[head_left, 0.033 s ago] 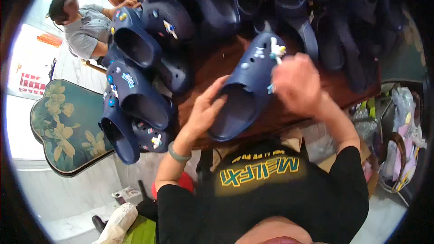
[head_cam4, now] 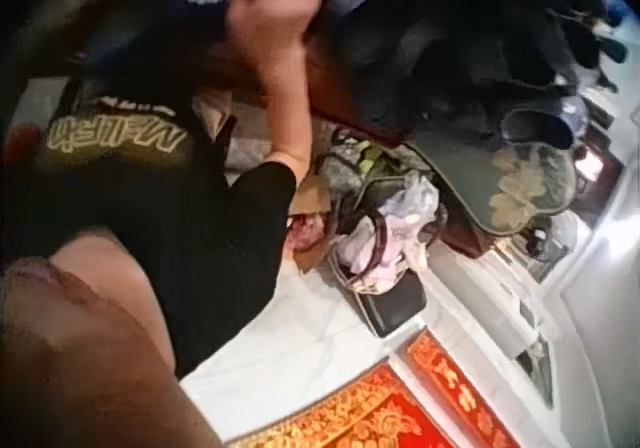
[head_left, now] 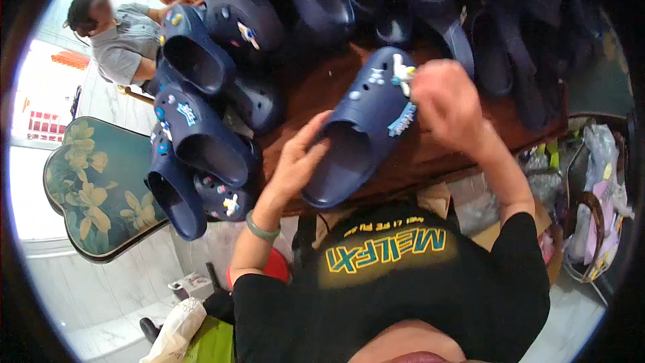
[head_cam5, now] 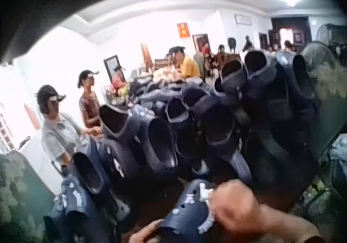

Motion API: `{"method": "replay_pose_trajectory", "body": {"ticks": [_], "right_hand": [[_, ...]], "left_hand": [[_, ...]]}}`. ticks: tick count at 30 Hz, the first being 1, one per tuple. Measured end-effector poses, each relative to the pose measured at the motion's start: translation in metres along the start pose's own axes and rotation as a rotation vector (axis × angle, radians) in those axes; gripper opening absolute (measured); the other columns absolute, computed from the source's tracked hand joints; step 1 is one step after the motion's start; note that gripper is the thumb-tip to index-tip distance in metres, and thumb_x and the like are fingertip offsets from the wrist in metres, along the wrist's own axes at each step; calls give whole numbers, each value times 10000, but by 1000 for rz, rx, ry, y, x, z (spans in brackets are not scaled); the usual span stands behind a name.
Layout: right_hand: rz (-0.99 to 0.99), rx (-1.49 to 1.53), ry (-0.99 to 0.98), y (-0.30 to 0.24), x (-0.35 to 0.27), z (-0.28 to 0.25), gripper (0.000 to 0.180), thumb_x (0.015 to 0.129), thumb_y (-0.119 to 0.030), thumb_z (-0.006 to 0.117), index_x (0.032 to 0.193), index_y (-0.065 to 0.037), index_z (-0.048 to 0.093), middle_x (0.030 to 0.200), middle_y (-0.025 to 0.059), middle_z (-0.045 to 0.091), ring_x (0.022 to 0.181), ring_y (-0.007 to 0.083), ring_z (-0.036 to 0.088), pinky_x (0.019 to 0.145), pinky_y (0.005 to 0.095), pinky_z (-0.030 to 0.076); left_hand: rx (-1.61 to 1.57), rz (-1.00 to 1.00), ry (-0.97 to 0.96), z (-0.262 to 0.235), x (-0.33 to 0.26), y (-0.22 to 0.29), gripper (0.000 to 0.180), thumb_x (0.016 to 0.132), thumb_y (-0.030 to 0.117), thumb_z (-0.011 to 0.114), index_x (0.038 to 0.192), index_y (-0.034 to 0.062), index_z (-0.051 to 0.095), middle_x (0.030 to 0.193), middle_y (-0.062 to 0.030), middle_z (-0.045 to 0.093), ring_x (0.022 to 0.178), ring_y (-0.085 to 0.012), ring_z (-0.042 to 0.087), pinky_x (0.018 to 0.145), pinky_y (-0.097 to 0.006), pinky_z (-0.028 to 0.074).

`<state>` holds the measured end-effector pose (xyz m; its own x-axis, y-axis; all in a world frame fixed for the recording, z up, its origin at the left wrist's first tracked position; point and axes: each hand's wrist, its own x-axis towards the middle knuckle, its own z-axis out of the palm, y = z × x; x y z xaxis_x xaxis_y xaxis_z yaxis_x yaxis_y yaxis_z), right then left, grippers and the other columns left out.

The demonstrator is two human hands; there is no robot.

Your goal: Applying decorative charms and accessories to blue foam clogs.

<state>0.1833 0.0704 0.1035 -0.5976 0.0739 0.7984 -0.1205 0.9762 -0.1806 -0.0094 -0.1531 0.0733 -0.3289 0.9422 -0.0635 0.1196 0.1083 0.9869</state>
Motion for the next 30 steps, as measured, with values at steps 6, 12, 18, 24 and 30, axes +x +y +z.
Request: {"method": "replay_pose_trajectory", "body": {"ticks": [6, 12, 18, 24, 30], "right_hand": [[725, 1011, -431, 41, -13, 40, 353, 800, -26, 641, 1151, 0, 607, 1338, 106, 491, 1269, 234, 441, 1071, 321, 327], [413, 694, -610, 65, -18, 81, 466, 725, -74, 710, 1177, -38, 603, 1377, 114, 458, 1297, 270, 406, 1085, 369, 319], [142, 395, -465, 47, -20, 81, 451, 661, -160, 800, 1065, -49, 633, 1201, 124, 554, 1158, 309, 507, 971, 391, 426], [-75, -42, -318, 26, -35, 86, 381, 709, -254, 743, 1011, -50, 631, 1063, 75, 615, 1099, 301, 566, 862, 386, 497], [-110, -99, -217, 35, -40, 102, 214, 797, -139, 674, 951, -11, 596, 1020, 155, 614, 954, 344, 621, 753, 401, 524]], "left_hand": [[-27, -220, 124, -36, 0, -58, 385, 891, 83, 597, 1264, 6, 541, 1175, -75, 599, 1091, -142, 537, 923, -282, 432], [319, -51, 447, -26, -8, -37, 166, 905, 160, 629, 931, -4, 629, 805, -43, 615, 759, -99, 557, 681, -259, 456], [-132, -113, 136, 17, 19, -16, 357, 908, 196, 615, 1209, 9, 569, 1132, -29, 609, 1058, -123, 535, 967, -279, 399], [-601, -265, -31, 16, 42, -35, 416, 757, 20, 663, 1168, 32, 602, 1121, -47, 643, 1050, -159, 585, 962, -302, 430], [-686, -258, 12, 24, 45, -46, 449, 738, 1, 667, 1179, 32, 592, 1107, -48, 647, 1031, -185, 605, 965, -316, 442]]}}
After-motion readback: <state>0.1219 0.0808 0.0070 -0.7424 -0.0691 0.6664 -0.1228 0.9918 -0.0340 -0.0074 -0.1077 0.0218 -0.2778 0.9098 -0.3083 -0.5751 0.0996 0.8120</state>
